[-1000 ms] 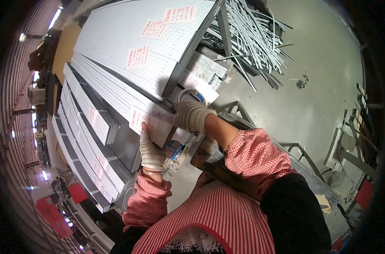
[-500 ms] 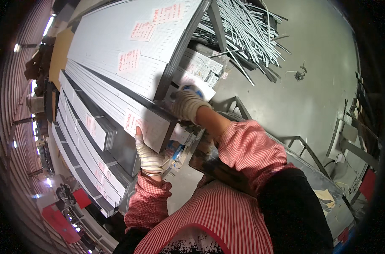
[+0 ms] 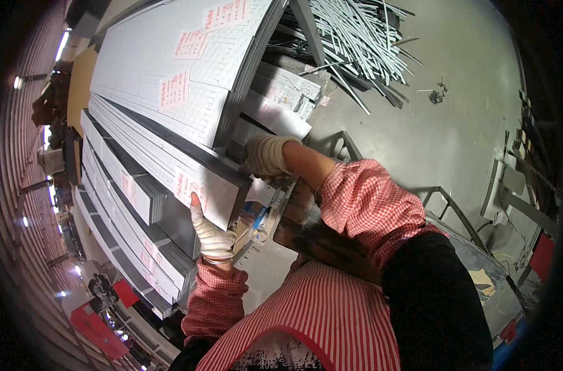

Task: Applying adhesive tape and product qualification labels to the ends of industrial panels and stacking them.

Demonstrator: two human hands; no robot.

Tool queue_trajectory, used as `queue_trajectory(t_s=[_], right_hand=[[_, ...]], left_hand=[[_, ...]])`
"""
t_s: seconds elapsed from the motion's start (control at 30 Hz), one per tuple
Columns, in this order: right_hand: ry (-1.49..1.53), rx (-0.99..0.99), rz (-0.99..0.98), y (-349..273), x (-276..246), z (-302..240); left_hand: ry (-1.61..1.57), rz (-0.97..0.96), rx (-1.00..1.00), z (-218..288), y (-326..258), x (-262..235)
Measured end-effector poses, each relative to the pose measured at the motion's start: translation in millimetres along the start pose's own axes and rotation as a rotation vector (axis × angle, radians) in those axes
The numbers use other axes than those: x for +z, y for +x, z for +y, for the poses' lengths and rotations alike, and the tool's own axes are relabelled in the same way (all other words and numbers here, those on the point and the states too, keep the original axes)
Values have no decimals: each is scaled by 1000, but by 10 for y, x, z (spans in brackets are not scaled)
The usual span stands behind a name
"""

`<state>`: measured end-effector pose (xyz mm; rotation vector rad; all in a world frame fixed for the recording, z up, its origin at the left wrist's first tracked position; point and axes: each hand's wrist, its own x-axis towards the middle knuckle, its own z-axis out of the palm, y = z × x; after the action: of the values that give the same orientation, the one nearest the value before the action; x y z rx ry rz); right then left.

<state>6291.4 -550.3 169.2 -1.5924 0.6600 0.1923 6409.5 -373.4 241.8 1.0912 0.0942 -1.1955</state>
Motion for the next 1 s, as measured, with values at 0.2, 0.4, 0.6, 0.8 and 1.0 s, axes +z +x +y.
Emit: queue_trajectory(t_s=[0.2, 0.4, 0.6, 0.8, 1.0], right_hand=[[-138, 8, -145, -135, -201, -130], [-257, -2, 80, -318, -137, -470], [-513, -91, 97, -403, 160, -611], [19, -120, 136, -283, 97, -579], [-84, -9, 11, -469, 52, -600]], left_hand=[[38, 9, 6, 9, -19, 42], [8, 24, 8, 56, -4, -27], [59, 46, -32, 7, 77, -79], [-59, -135, -42, 54, -43, 233], [25, 28, 72, -133, -186, 35]])
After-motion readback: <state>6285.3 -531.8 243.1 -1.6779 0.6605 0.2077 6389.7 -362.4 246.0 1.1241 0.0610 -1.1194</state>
